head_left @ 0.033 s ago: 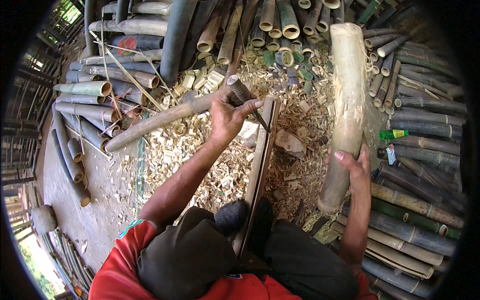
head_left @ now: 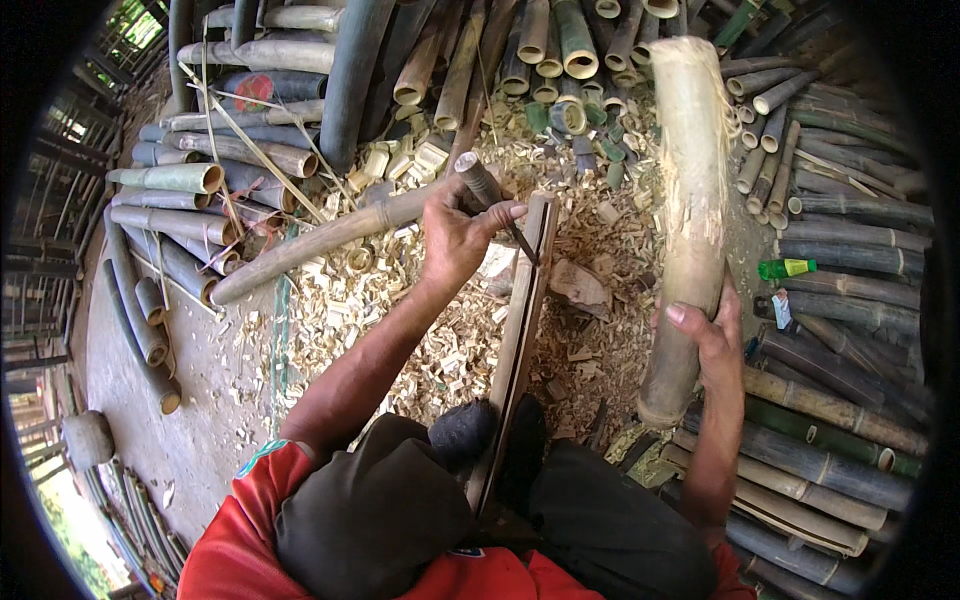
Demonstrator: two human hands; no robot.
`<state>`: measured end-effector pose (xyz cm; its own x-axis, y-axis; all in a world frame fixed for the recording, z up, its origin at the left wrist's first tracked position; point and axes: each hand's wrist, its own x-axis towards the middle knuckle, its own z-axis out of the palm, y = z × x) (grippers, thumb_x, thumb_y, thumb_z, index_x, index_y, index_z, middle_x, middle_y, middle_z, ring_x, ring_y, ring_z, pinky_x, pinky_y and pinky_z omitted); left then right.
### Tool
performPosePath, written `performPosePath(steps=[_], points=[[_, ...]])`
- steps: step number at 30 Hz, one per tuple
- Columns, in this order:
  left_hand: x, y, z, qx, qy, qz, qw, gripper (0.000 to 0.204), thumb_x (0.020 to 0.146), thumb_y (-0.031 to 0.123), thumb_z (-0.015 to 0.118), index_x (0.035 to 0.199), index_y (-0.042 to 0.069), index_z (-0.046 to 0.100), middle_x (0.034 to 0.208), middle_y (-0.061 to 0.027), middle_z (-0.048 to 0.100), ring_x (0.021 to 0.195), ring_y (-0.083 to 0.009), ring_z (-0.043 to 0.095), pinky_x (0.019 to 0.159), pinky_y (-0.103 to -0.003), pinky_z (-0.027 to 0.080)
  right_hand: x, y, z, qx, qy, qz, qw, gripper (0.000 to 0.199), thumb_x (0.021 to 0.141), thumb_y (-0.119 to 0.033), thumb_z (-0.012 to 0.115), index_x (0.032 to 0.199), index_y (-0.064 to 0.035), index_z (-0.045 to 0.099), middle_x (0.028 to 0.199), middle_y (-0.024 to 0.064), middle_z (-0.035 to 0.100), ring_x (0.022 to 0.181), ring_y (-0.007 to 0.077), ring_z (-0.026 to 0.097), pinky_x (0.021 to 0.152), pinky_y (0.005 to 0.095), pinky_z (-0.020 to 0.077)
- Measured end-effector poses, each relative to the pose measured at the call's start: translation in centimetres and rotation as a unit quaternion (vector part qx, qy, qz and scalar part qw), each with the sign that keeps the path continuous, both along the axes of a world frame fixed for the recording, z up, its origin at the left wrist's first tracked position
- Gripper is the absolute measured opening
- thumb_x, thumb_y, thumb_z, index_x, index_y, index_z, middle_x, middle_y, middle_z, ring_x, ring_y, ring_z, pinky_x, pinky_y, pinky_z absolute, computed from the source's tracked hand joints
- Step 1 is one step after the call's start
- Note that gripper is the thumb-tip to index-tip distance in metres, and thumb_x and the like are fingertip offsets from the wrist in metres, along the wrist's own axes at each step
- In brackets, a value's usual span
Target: The person splits a bamboo stalk into multiple thin strips using a large knife while sitting on a ground covered in wood shavings.
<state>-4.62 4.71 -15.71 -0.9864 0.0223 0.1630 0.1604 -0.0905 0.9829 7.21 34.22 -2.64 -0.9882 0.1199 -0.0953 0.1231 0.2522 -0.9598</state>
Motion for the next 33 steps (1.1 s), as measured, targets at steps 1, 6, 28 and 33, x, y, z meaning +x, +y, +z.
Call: performPosePath(steps=[1, 6, 28, 33], points=[[0.2, 0.1, -0.4, -0.024, 0.016, 0.004, 1.000, 0.026, 0.084, 0.010, 0.086, 0.102, -0.001, 0.070, 0.091, -0.0085, 0.076, 0.081, -0.0126, 0.071, 0.073, -0.029, 0.061, -0.2, -0.3, 0.8, 0.028, 0.031, 0.013, 0.999, 0.082, 0.074, -0.029, 0.084, 0.139, 0.0049, 0.047, 0.115, 0.0186, 0.065, 0.100, 0.0271, 0.070, 0.088, 0.0407, 0.0586], [1.4, 1.7, 0.6, -0.081, 0.069, 0.020, 0.994, 0.028, 0.083, 0.014, 0.088, 0.100, 0.001, 0.071, 0.088, -0.0071, 0.076, 0.079, -0.0119, 0.070, 0.071, -0.029, 0.059, -3.2, -3.2, 9.0, 0.164, 0.205, 0.077, 0.962, 0.088, 0.073, -0.028, 0.086, 0.144, 0.0006, 0.043, 0.121, 0.0205, 0.064, 0.108, 0.0307, 0.068, 0.094, 0.0432, 0.0571], [1.4, 3.4, 0.6, -0.181, 0.064, -0.026, 0.981, 0.033, 0.082, 0.012, 0.087, 0.111, 0.004, 0.073, 0.106, -0.0143, 0.076, 0.098, -0.0224, 0.072, 0.089, -0.042, 0.059, -7.8, -8.1, 8.8, 0.464, -0.102, 0.301, 0.827, 0.088, 0.072, -0.018, 0.081, 0.150, -0.0030, 0.041, 0.102, 0.0200, 0.070, 0.081, 0.0300, 0.071, 0.075, 0.0461, 0.0635], [7.4, 3.1, 0.2, -0.025, 0.044, -0.174, 0.983, 0.027, 0.080, -0.007, 0.080, 0.105, 0.003, 0.072, 0.103, -0.0083, 0.073, 0.099, -0.0206, 0.071, 0.091, -0.034, 0.063, -4.4, -4.8, 9.4, 0.248, 0.071, 0.177, 0.950, 0.089, 0.074, -0.027, 0.082, 0.148, 0.0009, 0.042, 0.119, 0.0218, 0.066, 0.092, 0.0277, 0.071, 0.083, 0.0395, 0.0604]])
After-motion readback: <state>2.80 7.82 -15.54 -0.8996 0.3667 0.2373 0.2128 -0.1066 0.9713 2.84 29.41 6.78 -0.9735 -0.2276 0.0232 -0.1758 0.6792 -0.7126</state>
